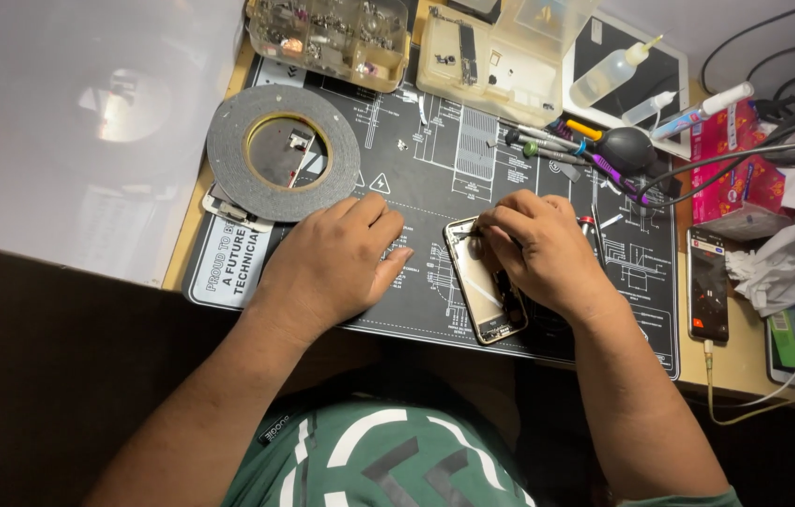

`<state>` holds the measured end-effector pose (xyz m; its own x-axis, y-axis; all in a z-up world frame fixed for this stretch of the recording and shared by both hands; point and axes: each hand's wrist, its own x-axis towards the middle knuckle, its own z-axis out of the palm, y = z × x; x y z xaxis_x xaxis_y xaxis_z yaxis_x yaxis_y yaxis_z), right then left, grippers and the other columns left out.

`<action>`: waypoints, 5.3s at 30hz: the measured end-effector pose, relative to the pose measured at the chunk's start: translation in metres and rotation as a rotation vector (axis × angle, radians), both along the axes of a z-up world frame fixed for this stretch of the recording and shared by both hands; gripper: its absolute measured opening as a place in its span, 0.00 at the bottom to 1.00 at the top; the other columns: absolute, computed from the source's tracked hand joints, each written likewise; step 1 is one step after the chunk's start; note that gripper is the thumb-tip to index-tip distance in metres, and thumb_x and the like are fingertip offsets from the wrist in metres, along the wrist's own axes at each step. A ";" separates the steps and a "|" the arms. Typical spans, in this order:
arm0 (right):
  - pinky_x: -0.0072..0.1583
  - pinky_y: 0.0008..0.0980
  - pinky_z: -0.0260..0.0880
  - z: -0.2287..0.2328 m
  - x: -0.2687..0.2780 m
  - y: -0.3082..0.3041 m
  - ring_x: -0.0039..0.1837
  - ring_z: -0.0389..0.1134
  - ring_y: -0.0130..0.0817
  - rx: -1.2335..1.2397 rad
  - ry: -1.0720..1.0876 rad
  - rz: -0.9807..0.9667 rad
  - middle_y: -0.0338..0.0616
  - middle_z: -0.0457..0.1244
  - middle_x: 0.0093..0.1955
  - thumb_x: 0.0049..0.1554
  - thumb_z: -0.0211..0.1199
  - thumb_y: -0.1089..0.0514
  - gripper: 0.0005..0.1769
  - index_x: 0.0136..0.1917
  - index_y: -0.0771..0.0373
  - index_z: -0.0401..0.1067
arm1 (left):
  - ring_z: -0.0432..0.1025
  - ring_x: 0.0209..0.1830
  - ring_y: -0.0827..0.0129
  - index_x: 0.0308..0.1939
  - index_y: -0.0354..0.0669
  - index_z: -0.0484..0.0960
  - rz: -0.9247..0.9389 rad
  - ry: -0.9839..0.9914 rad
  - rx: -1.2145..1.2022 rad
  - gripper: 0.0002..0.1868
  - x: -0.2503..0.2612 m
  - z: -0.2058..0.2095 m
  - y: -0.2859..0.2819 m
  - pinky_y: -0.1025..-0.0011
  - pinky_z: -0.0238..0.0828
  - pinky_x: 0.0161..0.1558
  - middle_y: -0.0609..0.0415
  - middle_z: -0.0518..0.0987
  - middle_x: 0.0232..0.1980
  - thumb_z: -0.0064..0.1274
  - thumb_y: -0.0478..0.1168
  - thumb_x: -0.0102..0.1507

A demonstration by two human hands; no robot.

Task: The person uses a screwdriver to remove screws from a disassembled smartphone chassis on a workbench. They then use tweezers to carefully lift and remove internal components and adhesive strips from the device frame.

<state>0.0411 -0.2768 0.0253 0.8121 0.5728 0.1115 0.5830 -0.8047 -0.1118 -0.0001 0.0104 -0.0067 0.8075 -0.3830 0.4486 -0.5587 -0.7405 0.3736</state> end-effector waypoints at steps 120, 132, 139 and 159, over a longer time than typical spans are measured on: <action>0.59 0.33 0.62 -0.003 -0.019 -0.025 0.44 0.73 0.41 0.649 -0.102 -0.184 0.39 0.69 0.37 0.64 0.62 0.59 0.05 0.50 0.56 0.79 | 0.76 0.26 0.64 0.38 0.51 0.85 0.093 0.141 -0.005 0.10 -0.009 0.020 -0.012 0.69 0.74 0.31 0.56 0.77 0.24 0.54 0.49 0.66; 0.59 0.32 0.60 -0.007 -0.016 -0.027 0.47 0.73 0.40 0.607 -0.076 -0.181 0.37 0.70 0.40 0.64 0.60 0.58 0.07 0.52 0.55 0.79 | 0.75 0.25 0.64 0.39 0.51 0.85 0.084 0.139 0.007 0.10 -0.007 0.018 -0.010 0.69 0.73 0.30 0.57 0.76 0.23 0.53 0.49 0.66; 0.62 0.34 0.57 -0.004 -0.024 -0.021 0.49 0.72 0.39 0.554 -0.086 -0.125 0.36 0.70 0.42 0.61 0.58 0.64 0.12 0.53 0.54 0.79 | 0.75 0.25 0.64 0.40 0.51 0.84 0.075 0.146 0.012 0.10 -0.006 0.016 -0.009 0.69 0.73 0.29 0.57 0.76 0.23 0.53 0.50 0.67; 0.61 0.42 0.56 -0.012 -0.033 -0.003 0.48 0.69 0.35 0.082 -0.375 -0.014 0.35 0.66 0.47 0.53 0.64 0.63 0.13 0.49 0.49 0.79 | 0.76 0.28 0.60 0.42 0.48 0.84 0.025 0.107 -0.007 0.13 -0.005 0.011 -0.003 0.66 0.73 0.32 0.54 0.77 0.26 0.51 0.50 0.68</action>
